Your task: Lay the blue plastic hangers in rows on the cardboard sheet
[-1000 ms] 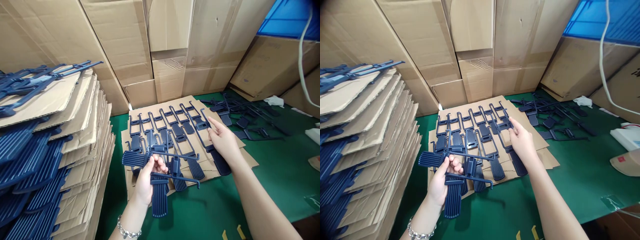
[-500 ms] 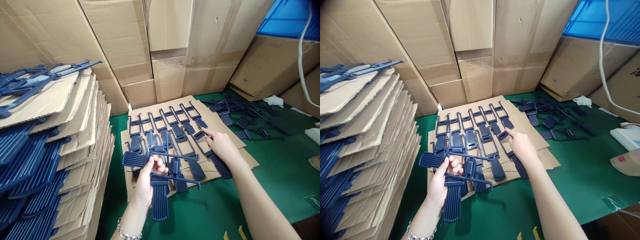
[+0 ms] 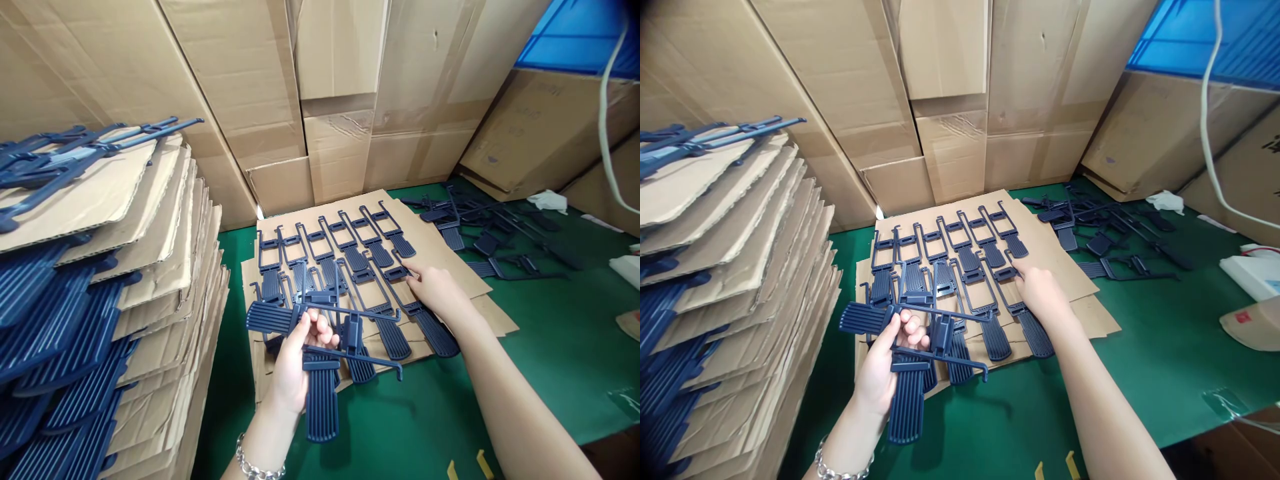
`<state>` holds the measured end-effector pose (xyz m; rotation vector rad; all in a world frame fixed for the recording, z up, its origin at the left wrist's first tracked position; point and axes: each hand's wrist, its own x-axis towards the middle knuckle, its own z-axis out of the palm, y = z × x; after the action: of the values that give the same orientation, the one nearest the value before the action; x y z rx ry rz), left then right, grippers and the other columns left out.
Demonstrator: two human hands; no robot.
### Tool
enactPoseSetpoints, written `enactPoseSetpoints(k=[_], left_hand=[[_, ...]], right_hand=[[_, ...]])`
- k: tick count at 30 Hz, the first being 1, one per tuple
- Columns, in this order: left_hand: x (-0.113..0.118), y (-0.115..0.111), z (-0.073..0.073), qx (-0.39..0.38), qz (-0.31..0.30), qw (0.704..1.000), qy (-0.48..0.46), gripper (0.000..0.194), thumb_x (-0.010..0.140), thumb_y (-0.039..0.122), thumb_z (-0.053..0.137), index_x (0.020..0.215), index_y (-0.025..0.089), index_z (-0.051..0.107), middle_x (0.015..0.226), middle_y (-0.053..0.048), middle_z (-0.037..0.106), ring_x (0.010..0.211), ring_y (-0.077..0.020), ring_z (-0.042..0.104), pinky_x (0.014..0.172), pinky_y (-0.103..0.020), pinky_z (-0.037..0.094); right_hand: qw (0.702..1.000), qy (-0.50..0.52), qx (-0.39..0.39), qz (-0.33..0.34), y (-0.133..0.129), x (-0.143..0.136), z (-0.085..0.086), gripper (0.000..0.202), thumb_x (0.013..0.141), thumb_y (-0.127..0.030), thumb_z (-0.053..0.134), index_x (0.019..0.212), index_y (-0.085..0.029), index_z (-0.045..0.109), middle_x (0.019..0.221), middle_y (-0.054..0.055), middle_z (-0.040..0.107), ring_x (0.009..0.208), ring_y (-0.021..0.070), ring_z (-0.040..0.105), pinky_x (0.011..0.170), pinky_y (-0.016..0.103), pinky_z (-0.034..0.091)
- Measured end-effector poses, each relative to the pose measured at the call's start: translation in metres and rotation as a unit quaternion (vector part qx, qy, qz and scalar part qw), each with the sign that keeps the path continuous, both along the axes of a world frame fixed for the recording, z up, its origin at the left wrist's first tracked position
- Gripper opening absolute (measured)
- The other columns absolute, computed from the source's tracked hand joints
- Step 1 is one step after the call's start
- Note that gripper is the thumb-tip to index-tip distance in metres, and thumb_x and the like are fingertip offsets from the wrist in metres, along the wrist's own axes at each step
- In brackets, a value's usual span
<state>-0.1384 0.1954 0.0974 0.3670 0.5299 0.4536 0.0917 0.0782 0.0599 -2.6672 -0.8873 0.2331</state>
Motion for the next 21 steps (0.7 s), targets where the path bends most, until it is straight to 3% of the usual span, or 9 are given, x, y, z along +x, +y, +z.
enactPoseSetpoints(k=[5, 9, 15, 18, 21], left_hand=[[-0.001, 0.0, -0.001, -0.003, -0.005, 1.0, -0.004, 0.015, 0.072, 0.021, 0.06, 0.076, 0.013, 0.048, 0.064, 0.002, 0.045, 0.056, -0.0062, 0.045, 0.062, -0.023, 0.047], [-0.001, -0.001, 0.0, -0.009, -0.007, 1.0, -0.008, 0.014, 0.072, 0.02, 0.06, 0.075, 0.014, 0.048, 0.064, 0.002, 0.044, 0.056, -0.0064, 0.045, 0.062, -0.023, 0.046], [-0.002, 0.0, 0.0, -0.009, -0.009, 1.0, -0.014, 0.008, 0.077, 0.019, 0.053, 0.074, 0.013, 0.048, 0.066, 0.001, 0.045, 0.056, -0.0076, 0.045, 0.063, -0.025, 0.045], [-0.002, 0.0, 0.0, -0.013, -0.014, 1.0, -0.009, 0.011, 0.081, 0.022, 0.047, 0.075, 0.013, 0.046, 0.067, 0.0, 0.045, 0.055, -0.0078, 0.044, 0.059, -0.023, 0.044], [-0.002, -0.001, 0.003, -0.01, -0.04, 0.999, 0.001, 0.022, 0.084, 0.03, 0.04, 0.072, 0.013, 0.044, 0.063, 0.0, 0.041, 0.051, -0.0069, 0.04, 0.051, -0.02, 0.04]], right_hand=[[0.997, -0.038, -0.05, -0.038, 0.006, -0.003, 0.002, 0.042, 0.08, -0.032, 0.037, 0.119, -0.031, 0.052, 0.085, 0.007, 0.06, 0.078, 0.0256, 0.055, 0.06, 0.032, 0.037], [0.999, -0.029, -0.028, -0.036, 0.01, -0.002, -0.002, 0.042, 0.08, -0.031, 0.038, 0.119, -0.028, 0.052, 0.082, 0.008, 0.06, 0.08, 0.0234, 0.055, 0.064, 0.03, 0.037], [0.998, -0.063, -0.009, -0.026, 0.01, -0.006, 0.0, 0.041, 0.081, -0.027, 0.037, 0.119, -0.025, 0.052, 0.097, 0.007, 0.056, 0.082, 0.021, 0.053, 0.064, 0.029, 0.037], [0.993, -0.082, 0.078, -0.022, 0.01, -0.011, 0.007, 0.039, 0.081, -0.027, 0.039, 0.116, -0.023, 0.055, 0.092, 0.006, 0.055, 0.077, 0.0171, 0.052, 0.064, 0.027, 0.038], [0.975, -0.006, 0.223, 0.021, 0.014, -0.024, 0.014, 0.029, 0.079, -0.03, 0.046, 0.1, -0.019, 0.061, 0.076, 0.003, 0.054, 0.064, 0.0115, 0.049, 0.063, 0.024, 0.039]])
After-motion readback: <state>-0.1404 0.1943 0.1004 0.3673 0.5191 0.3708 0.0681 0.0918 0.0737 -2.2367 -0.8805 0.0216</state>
